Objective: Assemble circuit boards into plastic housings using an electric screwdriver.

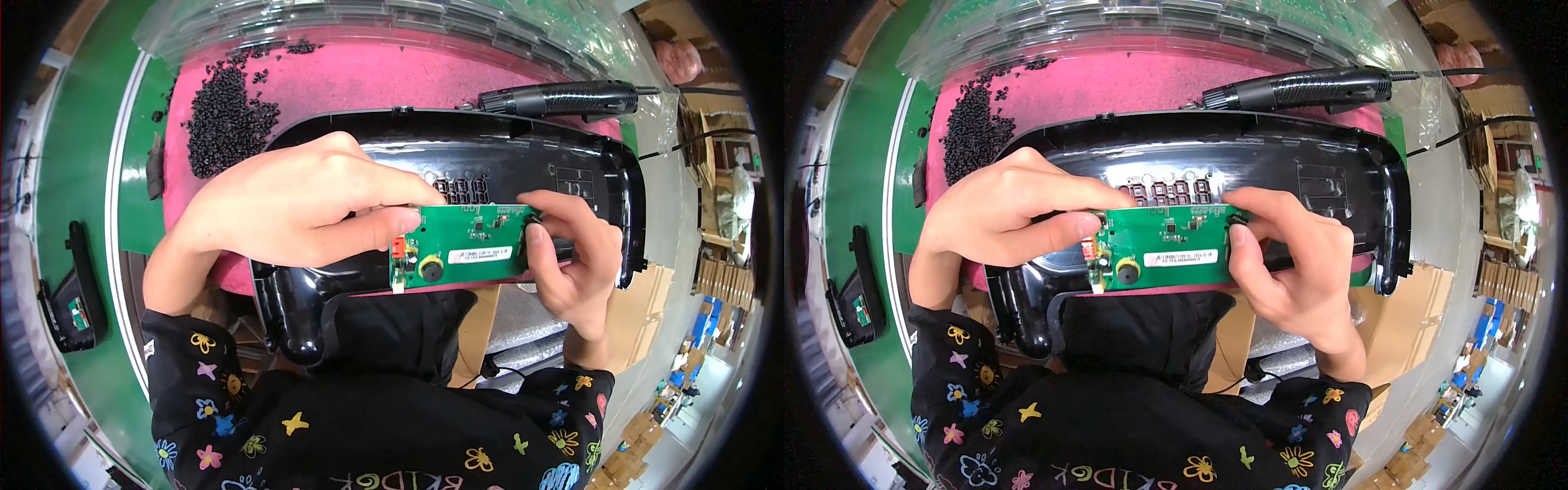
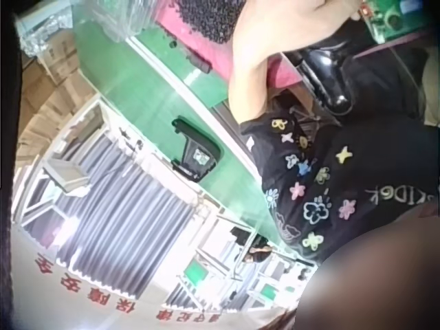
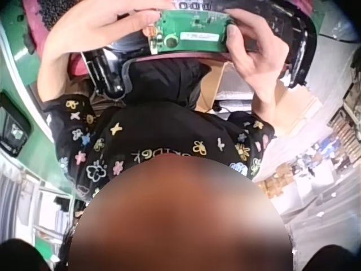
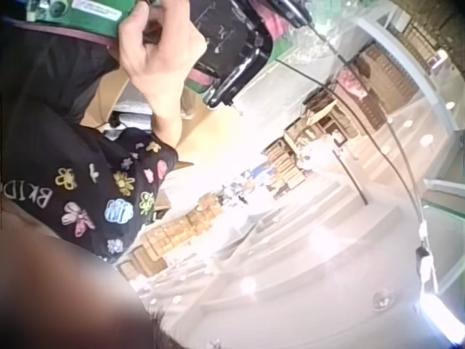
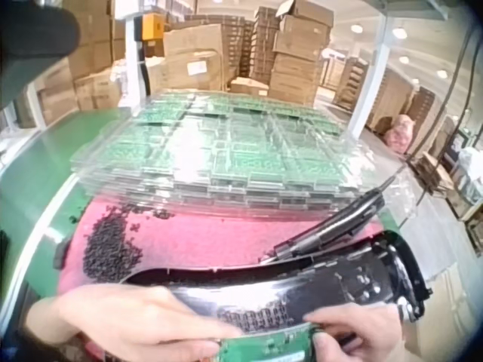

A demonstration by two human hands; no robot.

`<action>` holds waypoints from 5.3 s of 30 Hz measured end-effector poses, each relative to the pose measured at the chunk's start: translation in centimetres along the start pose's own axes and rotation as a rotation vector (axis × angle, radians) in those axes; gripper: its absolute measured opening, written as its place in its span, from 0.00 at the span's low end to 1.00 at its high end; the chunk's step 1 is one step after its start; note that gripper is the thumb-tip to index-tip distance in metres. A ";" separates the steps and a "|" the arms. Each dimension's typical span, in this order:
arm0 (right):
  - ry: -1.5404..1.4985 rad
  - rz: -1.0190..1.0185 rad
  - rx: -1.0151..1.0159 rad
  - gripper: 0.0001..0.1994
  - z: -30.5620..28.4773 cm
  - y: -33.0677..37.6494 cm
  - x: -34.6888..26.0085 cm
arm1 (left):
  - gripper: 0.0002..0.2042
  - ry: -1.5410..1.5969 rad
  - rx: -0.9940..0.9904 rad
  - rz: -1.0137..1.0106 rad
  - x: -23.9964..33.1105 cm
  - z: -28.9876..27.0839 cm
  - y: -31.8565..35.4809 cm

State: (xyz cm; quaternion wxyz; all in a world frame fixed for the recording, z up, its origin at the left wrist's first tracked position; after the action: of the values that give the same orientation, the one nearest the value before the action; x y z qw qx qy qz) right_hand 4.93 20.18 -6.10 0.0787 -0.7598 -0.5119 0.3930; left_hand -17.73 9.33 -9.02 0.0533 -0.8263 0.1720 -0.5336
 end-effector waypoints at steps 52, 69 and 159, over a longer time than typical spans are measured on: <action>-0.041 0.172 -0.292 0.32 1.6 -0.2 4.9 | 0.32 -0.590 0.160 -0.082 -0.5 1.8 0.0; -0.108 0.330 -0.280 0.36 -0.3 -1.5 4.4 | 0.23 -0.499 0.292 -0.017 -0.1 0.3 0.3; -1.471 0.127 0.349 0.19 3.8 -7.2 2.2 | 0.05 -0.232 0.446 0.062 -5.5 -2.8 -3.2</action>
State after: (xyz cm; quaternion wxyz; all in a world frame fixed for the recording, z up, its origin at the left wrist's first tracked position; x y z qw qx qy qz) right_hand -2.43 24.27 -6.03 -0.1867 -0.3064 -0.3181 0.8776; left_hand -21.54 14.49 -11.73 0.2699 -0.8442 0.0681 -0.4581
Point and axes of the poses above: each hand's wrist, its own y-axis away from the middle knuckle, its own z-axis out of the palm, x = y × z, the point moved 3 cm from there along -y, towards the middle knuckle, and after that the axes turned 12 degrees about x, right-handed, at the moved point
